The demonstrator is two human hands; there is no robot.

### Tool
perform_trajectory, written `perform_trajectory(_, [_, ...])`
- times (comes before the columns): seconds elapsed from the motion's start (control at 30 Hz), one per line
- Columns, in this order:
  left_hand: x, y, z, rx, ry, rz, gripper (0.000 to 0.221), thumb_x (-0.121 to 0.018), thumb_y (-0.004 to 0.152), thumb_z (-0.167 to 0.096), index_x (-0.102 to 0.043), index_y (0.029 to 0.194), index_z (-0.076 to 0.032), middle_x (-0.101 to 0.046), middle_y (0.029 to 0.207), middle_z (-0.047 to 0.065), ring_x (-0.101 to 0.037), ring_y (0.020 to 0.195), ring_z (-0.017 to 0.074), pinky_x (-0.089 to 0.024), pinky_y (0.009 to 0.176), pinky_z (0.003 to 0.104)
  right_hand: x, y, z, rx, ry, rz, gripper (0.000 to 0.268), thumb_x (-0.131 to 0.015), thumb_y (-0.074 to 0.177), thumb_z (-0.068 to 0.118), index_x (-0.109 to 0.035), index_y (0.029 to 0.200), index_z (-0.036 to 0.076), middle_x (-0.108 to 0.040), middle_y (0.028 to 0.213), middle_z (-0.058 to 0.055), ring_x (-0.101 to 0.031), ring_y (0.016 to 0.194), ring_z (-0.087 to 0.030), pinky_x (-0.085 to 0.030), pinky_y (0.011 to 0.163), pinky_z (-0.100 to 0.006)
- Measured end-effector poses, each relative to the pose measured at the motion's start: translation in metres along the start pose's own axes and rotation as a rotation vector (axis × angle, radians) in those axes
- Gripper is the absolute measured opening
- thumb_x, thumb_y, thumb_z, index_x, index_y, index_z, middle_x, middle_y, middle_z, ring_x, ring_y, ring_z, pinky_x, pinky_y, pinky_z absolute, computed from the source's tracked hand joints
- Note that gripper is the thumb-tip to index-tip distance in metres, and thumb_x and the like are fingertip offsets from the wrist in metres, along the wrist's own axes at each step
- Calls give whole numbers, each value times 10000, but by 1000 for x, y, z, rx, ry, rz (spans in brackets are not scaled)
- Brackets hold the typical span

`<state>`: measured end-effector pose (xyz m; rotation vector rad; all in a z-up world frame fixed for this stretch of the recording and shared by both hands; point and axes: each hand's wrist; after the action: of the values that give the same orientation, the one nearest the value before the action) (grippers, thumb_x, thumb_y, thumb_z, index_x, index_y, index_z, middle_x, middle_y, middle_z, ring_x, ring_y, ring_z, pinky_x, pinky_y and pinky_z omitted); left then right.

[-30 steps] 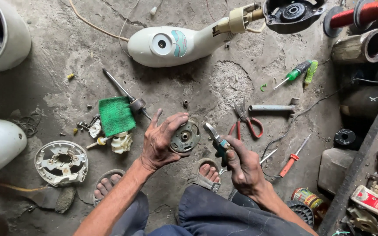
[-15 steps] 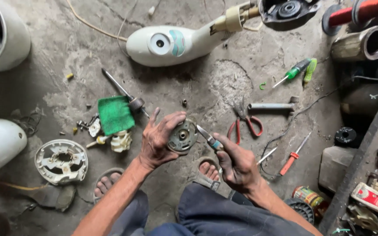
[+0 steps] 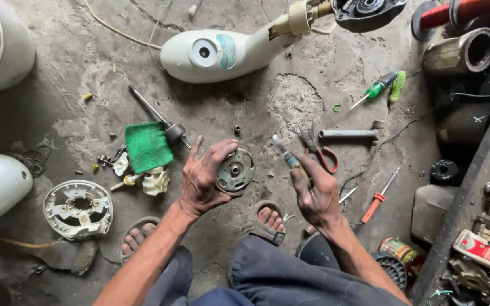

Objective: Disassembling a fan motor and its housing using hand tools like pliers and a screwdriver.

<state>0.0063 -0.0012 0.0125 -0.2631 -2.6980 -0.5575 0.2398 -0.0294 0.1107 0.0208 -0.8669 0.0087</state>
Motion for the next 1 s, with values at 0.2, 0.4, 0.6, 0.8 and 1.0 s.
perform_trajectory(0.2, [0,-1,-5,9,19,14,1026,-322,802,-913,-517,1423,-120,-627,1373,86,-639,1262,237,-185,1225,535,-17,1,-84,-123,-440,-12,414,-666,1007,304,-662,1327,41,-669,1200,-248,-641,1173,-424,-541,954,-513])
perform_trajectory(0.4, [-8,1,-11,142,-41,22,991,-939,577,-440,-529,1417,-113,-647,1342,81,-654,1233,270,-316,1154,578,-114,5,-50,142,309,198,713,-757,884,388,-522,1419,-22,-569,1342,-320,-489,1329,-510,-396,1147,-586])
perform_trajectory(0.6, [41,16,-43,770,-888,-270,691,-732,787,-445,-612,1356,-73,-552,1340,62,-568,1235,173,-405,1172,480,-160,0,-52,0,284,215,223,-711,942,354,-694,989,137,-706,922,-83,-711,913,-365,-581,818,-474])
perform_trajectory(0.8, [64,-4,-8,1244,-1350,-436,511,-494,1026,-388,-575,1417,-69,-634,1340,153,-634,1164,299,-513,1012,568,-69,34,-60,-334,-295,309,394,-560,960,610,-640,1154,277,-734,989,-84,-717,992,-383,-580,870,-564])
perform_trajectory(1.0, [44,-50,38,1250,-1223,-287,701,-446,1001,-589,-559,1433,-49,-618,1369,199,-613,1225,343,-520,1012,585,-48,26,-5,-212,129,164,311,-653,1015,363,-711,1237,154,-697,1046,-198,-709,930,-407,-583,759,-521])
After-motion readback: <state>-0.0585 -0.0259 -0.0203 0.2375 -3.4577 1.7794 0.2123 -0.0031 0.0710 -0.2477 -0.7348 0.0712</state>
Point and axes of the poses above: each hand's wrist, its own y-axis towards the middle knuckle, its own x-axis out of the back of the hand, z = x × y
